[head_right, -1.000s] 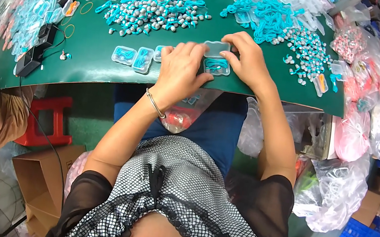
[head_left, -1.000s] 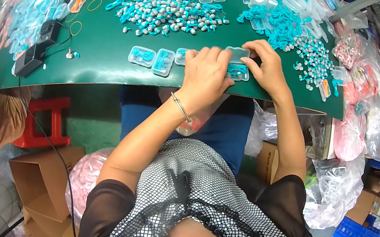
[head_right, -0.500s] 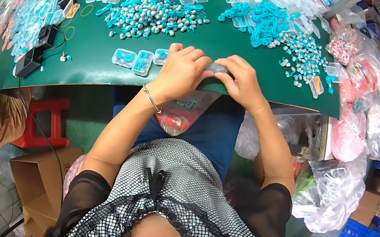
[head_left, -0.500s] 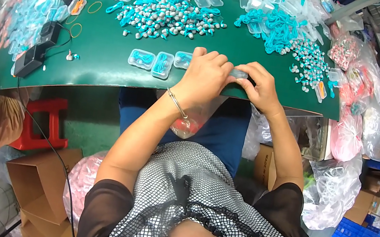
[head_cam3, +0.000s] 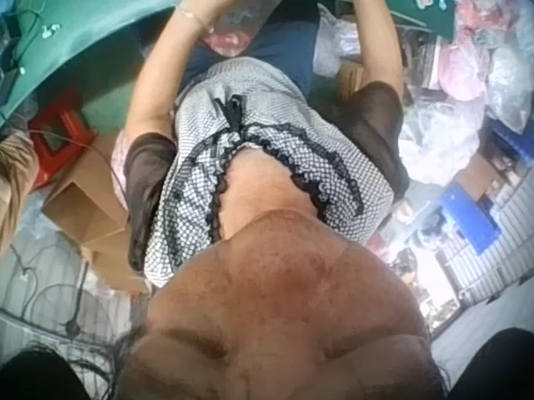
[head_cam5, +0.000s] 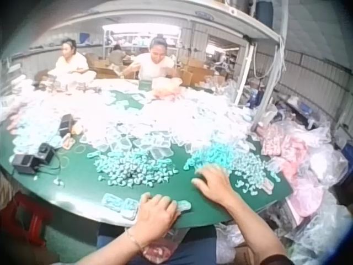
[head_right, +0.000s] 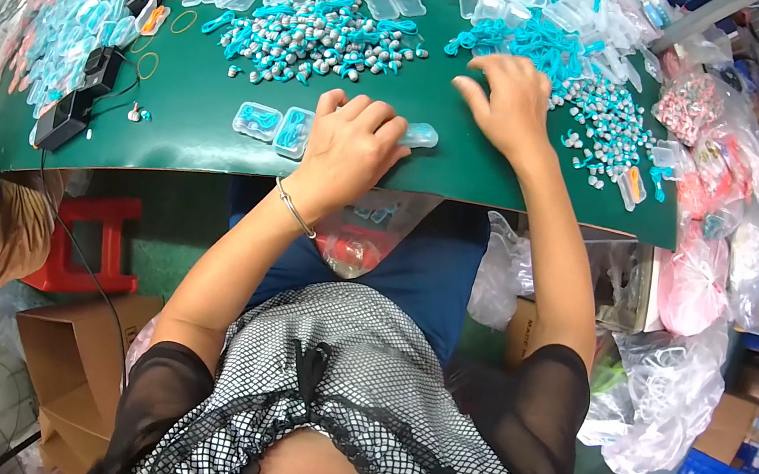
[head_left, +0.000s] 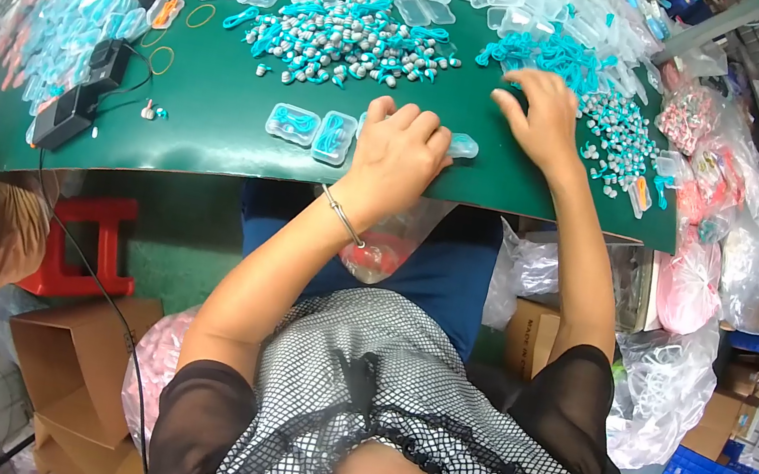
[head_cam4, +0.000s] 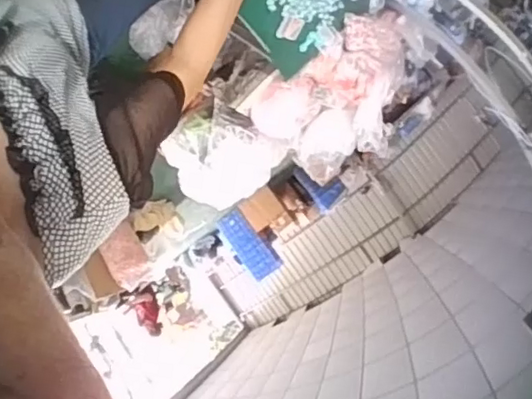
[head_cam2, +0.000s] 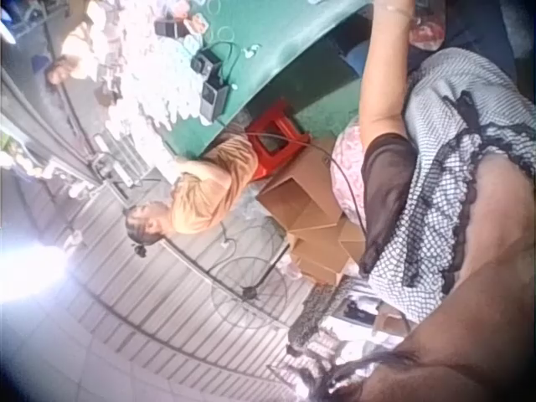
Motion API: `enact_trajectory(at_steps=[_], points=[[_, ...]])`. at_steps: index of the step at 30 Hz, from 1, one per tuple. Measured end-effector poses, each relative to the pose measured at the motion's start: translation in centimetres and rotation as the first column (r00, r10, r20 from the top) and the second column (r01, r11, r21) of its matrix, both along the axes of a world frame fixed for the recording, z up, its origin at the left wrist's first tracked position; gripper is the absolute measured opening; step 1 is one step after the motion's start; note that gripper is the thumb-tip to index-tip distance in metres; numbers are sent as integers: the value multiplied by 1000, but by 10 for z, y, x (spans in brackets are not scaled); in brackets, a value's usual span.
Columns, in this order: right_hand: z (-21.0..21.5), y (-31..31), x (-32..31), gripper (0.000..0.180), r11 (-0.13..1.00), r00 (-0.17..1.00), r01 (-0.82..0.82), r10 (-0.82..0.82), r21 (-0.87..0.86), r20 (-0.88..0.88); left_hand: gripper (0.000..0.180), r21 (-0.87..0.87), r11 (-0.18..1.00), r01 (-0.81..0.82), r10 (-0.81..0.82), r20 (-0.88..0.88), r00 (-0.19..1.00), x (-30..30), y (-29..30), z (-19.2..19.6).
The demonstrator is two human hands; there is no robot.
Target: The recorder is packing small beads and hooks into clear plastic cases at a factory workbench.
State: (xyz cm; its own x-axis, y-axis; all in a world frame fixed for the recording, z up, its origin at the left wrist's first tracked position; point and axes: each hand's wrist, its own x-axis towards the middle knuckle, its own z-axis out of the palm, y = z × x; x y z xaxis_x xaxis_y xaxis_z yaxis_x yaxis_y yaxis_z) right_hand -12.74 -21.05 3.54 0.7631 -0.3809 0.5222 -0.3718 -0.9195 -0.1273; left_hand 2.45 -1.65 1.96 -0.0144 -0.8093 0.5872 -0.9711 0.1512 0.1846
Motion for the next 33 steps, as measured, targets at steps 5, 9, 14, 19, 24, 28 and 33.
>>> enact_trajectory(at_steps=[5,9,14,19,24,28,33], points=[[-15,-30,21,33,869,948,282,-316,-407,-19,28,-34,997,-69,71,63,996,-3,8,-8],[-20,-42,24,24,869,936,180,-295,-461,-192,29,-56,997,-51,51,5,999,0,17,-9],[4,-23,6,19,905,996,74,-89,-419,-18,30,-35,998,-43,43,-8,999,11,25,-13],[9,-26,-17,27,937,983,119,-65,-329,171,30,-32,998,-55,55,12,998,26,33,-11],[15,-25,-29,23,973,806,209,-227,96,547,28,-3,999,-50,50,-4,999,42,35,-7],[-7,-5,-31,20,829,877,20,-282,559,388,26,9,998,-63,64,-70,996,44,33,0],[-24,21,-21,15,741,955,-63,-150,669,257,17,-39,998,-50,44,-144,989,42,1,4]])
